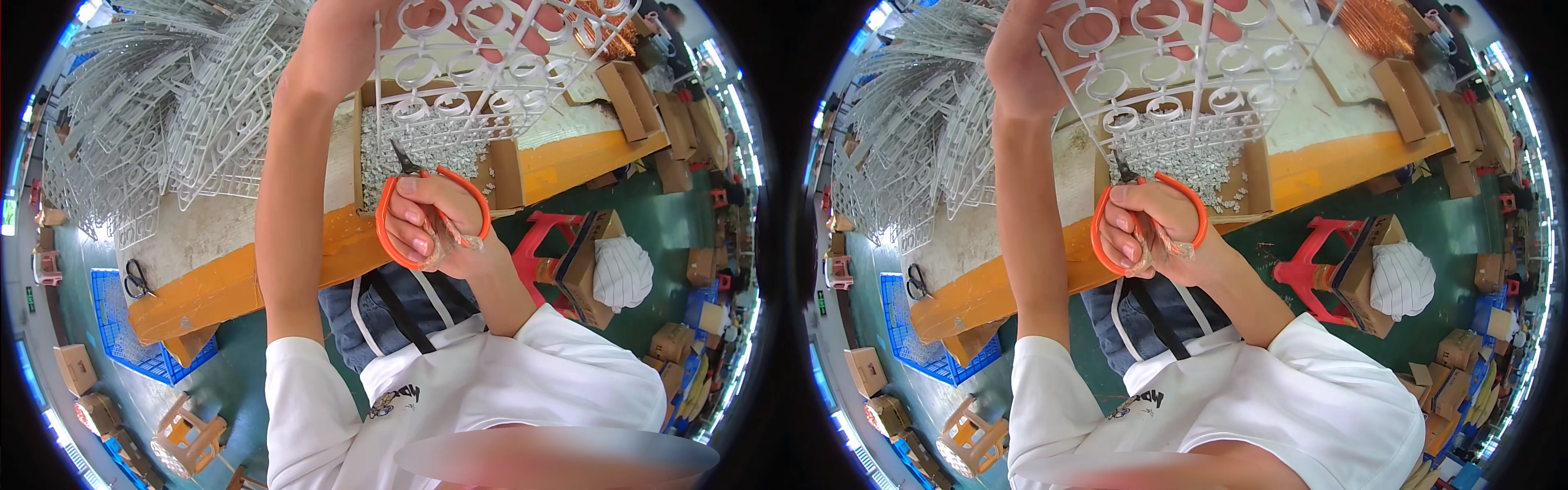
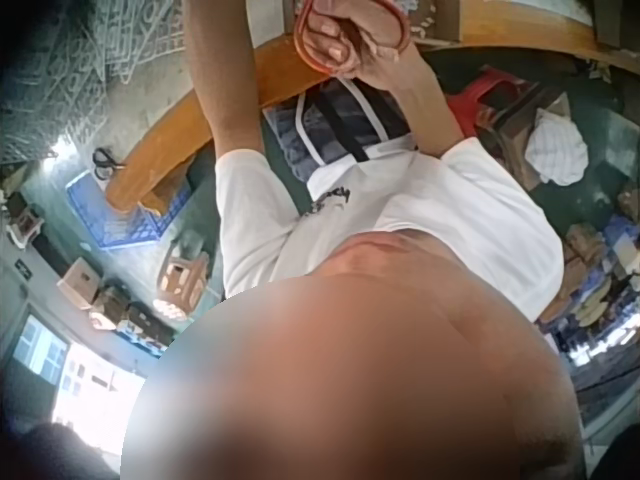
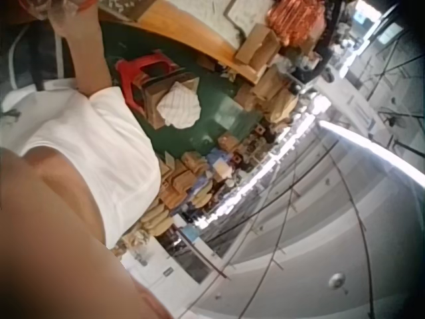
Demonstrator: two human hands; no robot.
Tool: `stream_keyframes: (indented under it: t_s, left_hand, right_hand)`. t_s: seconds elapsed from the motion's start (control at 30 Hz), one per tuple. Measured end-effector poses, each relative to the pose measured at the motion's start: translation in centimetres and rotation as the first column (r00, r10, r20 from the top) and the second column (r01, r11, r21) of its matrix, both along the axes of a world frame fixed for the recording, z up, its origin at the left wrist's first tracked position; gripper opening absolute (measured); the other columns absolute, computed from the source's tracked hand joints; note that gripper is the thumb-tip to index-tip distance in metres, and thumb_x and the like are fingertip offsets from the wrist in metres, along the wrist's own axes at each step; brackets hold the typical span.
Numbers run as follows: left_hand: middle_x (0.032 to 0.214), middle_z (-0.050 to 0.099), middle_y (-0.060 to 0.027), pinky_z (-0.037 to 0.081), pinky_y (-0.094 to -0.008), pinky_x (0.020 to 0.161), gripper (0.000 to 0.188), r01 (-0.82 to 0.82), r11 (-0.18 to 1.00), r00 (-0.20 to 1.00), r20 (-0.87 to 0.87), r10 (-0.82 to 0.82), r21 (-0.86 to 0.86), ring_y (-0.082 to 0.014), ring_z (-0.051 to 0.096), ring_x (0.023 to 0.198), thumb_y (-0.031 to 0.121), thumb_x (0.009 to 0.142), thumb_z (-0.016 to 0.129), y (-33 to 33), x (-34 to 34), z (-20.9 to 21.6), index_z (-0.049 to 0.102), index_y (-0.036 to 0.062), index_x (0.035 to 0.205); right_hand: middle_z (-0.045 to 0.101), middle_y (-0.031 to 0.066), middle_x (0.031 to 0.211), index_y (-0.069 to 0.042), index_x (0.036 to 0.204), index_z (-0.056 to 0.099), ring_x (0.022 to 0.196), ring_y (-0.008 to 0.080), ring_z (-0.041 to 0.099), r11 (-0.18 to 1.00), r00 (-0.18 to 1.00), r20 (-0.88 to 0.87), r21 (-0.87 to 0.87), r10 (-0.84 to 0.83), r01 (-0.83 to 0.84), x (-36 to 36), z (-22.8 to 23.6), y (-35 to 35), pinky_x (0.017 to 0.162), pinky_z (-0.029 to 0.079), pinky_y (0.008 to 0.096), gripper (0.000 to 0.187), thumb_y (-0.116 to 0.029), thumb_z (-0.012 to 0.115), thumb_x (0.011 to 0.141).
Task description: Cutting individual plastic components from a manufacturing frame using snips.
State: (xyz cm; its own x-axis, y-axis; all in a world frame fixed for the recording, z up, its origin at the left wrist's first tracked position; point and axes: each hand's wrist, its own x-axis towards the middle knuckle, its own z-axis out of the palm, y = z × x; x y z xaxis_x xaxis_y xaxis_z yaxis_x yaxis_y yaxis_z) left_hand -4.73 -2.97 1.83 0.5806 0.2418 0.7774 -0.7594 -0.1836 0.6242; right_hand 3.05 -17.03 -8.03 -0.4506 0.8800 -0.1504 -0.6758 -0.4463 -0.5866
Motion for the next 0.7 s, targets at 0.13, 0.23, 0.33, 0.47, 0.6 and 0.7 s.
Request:
stream_keyframes:
  t_s: [0.13, 0.23, 0.33, 0.47, 0.6, 0.7]
  left_hand:
    - [0.123, 0.048, -0.0242, 0.055, -0.0392, 0.082, 0.067, 0.322, 0.937, 0.944, 0.122, -0.306, -0.139, -0.0313, 0.059, 0.103, 0.044, 0.09, 0.044, 1.9, 0.4, -0.7, 0.028, -0.0013, 0.135]
    - [0.119, 0.051, -0.0245, 0.057, -0.0393, 0.078, 0.064, 0.249, 0.961, 0.966, 0.102, -0.237, -0.121, -0.0308, 0.061, 0.098, 0.045, 0.091, 0.041, 2.3, 0.1, -0.9, 0.031, -0.001, 0.134]
    - [0.11, 0.057, -0.0248, 0.058, -0.0396, 0.071, 0.062, 0.008, 0.982, 1.0, 0.029, -0.003, -0.188, -0.0312, 0.065, 0.088, 0.047, 0.092, 0.036, 0.6, -0.7, -0.1, 0.034, -0.0005, 0.132]
    - [0.099, 0.061, -0.026, 0.059, -0.0383, 0.062, 0.065, -0.274, 0.929, 0.961, -0.045, 0.272, -0.249, -0.0319, 0.067, 0.077, 0.052, 0.092, 0.031, 0.8, -1.3, 0.5, 0.035, 0.0007, 0.131]
    - [0.095, 0.062, -0.0263, 0.058, -0.0361, 0.059, 0.066, -0.108, 0.976, 0.99, 0.069, 0.124, -0.191, -0.0322, 0.067, 0.077, 0.054, 0.092, 0.03, 1.5, -2.0, 0.4, 0.034, 0.0013, 0.132]
    - [0.094, 0.062, -0.0268, 0.058, -0.0351, 0.058, 0.065, -0.088, 0.974, 0.992, 0.067, 0.104, -0.208, -0.0322, 0.067, 0.076, 0.053, 0.093, 0.029, 1.2, -2.3, 0.6, 0.034, 0.0013, 0.132]
  right_hand:
    - [0.044, 0.0039, 0.049, -0.009, 0.062, 0.043, 0.046, 0.0139, 0.044, 1.0, 0.999, 0.045, 0.0, -0.022, 0.022, 0.0, -0.4, 0.0, 0.034, 0.03, 0.024, 0.033, -0.023, 0.043, 0.091]
    - [0.044, 0.0038, 0.047, -0.009, 0.061, 0.042, 0.043, 0.0132, 0.042, 0.998, 0.998, 0.058, -0.063, 0.019, -0.016, 0.4, -0.3, -0.1, 0.033, 0.029, 0.0234, 0.034, -0.024, 0.044, 0.091]
    - [0.046, 0.0053, 0.047, -0.008, 0.062, 0.043, 0.041, 0.0144, 0.042, 0.999, 0.998, 0.044, 0.006, 0.047, -0.047, 0.1, -0.2, -0.9, 0.033, 0.029, 0.0242, 0.035, -0.026, 0.044, 0.092]
    - [0.053, 0.01, 0.054, -0.005, 0.066, 0.045, 0.049, 0.0196, 0.049, 0.997, 0.998, 0.06, 0.076, -0.013, 0.009, 0.0, -0.3, -1.0, 0.04, 0.035, 0.0295, 0.035, -0.028, 0.04, 0.093]
    - [0.054, 0.0104, 0.056, -0.005, 0.067, 0.046, 0.051, 0.0205, 0.05, 0.997, 0.998, 0.044, 0.066, -0.052, 0.049, 0.1, -0.5, -0.2, 0.043, 0.036, 0.0303, 0.036, -0.029, 0.038, 0.093]
    - [0.054, 0.0106, 0.056, -0.005, 0.066, 0.046, 0.05, 0.0207, 0.05, 0.998, 0.999, 0.024, 0.051, -0.027, 0.026, 0.2, -0.5, -0.1, 0.042, 0.036, 0.0301, 0.037, -0.029, 0.039, 0.093]
